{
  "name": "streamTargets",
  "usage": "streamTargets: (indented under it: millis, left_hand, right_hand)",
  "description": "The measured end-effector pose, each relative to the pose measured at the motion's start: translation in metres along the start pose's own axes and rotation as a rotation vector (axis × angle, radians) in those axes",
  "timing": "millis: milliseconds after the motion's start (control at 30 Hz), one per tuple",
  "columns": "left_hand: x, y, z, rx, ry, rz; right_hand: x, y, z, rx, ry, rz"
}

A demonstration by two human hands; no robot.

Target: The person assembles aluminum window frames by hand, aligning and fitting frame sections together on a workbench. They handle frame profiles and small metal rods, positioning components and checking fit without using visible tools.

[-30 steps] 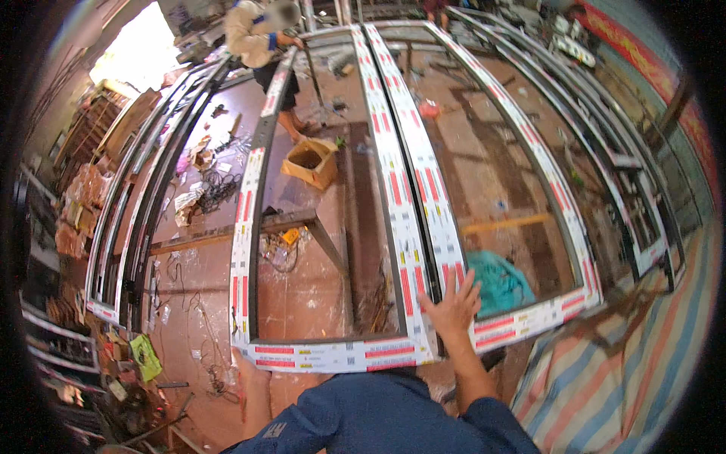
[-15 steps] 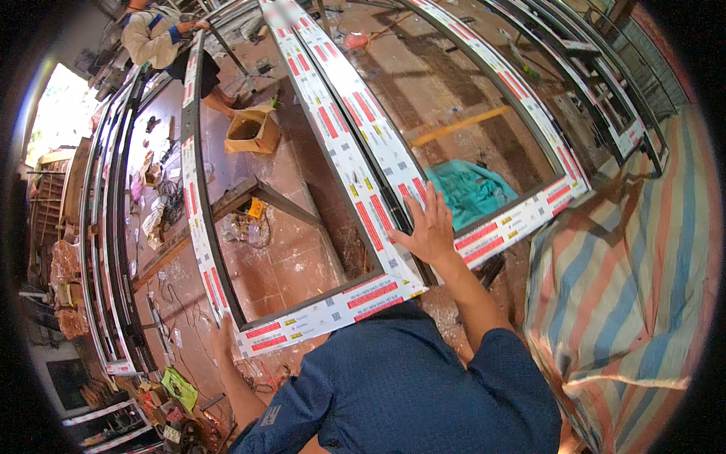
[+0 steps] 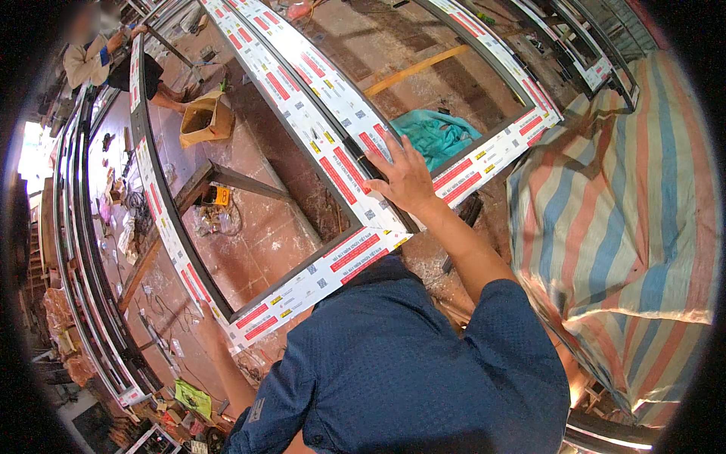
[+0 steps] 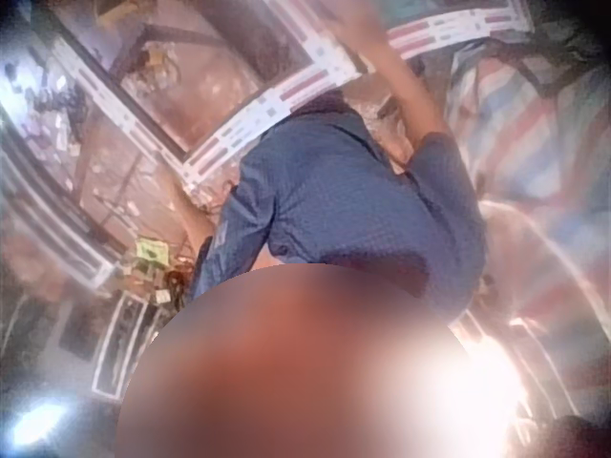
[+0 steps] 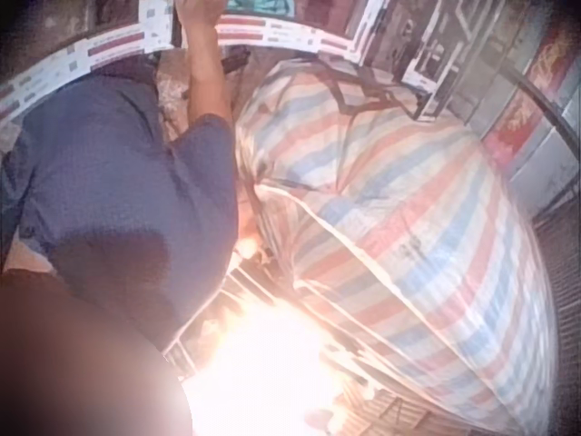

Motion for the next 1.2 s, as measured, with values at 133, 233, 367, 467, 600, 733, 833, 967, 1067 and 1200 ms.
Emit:
streamTargets:
  millis: [133, 233, 367, 467, 600, 733, 833, 967, 1067, 1200]
  left_hand:
    - [0.008, -0.031, 0.030, 0.677, 0.138, 0.599]
    - [0.084, -0.124, 0.119, 0.797, -0.001, -0.037]
    - [0.215, -0.210, 0.170, 0.780, 0.585, -0.764]
    - [0.230, -0.239, 0.192, 0.846, 0.776, -0.557]
    - [0.226, -0.247, 0.195, 0.813, 0.732, -0.562]
    - [0.231, -0.249, 0.199, 0.810, 0.768, -0.488]
    - [0.231, -0.253, 0.199, 0.832, 0.731, -0.481]
    - [0.235, -0.252, 0.195, 0.814, 0.778, -0.474]
    - [0.242, -0.265, 0.202, 0.824, 0.738, -0.492]
    - [0.265, -0.290, 0.221, 0.861, 0.689, -0.509]
  right_hand:
    - [0.000, -0.002, -0.002, 0.019, -0.016, -0.006]
    - [0.002, -0.001, -0.001, 0.015, -0.019, -0.027]
    - [0.005, 0.000, -0.004, 0.001, -0.035, -0.063]
    - [0.001, -0.001, -0.005, 0.006, -0.035, -0.016]
    - [0.003, -0.002, 0.000, 0.060, 0.074, 0.055]
    - [-0.008, 0.000, 0.000, 0.073, 0.132, 0.094]
    - [-0.007, -0.003, 0.004, 0.087, 0.156, 0.082]
    - [-0.008, -0.001, 0.018, 0.068, 0.283, -0.015]
    - [-0.002, 0.001, 0.028, 0.080, 0.369, -0.111]
    - [0.008, 0.002, 0.036, 0.135, 0.419, -0.072]
Point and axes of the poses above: each hand's wrist, its own y-axis towards the middle knuckle, its own x-axis out of the palm, z = x × y, the point moved 7 cm from there along y, towards the middle knuckle, and after that the axes turned 12 degrees about -x, right-handed, at the moved point
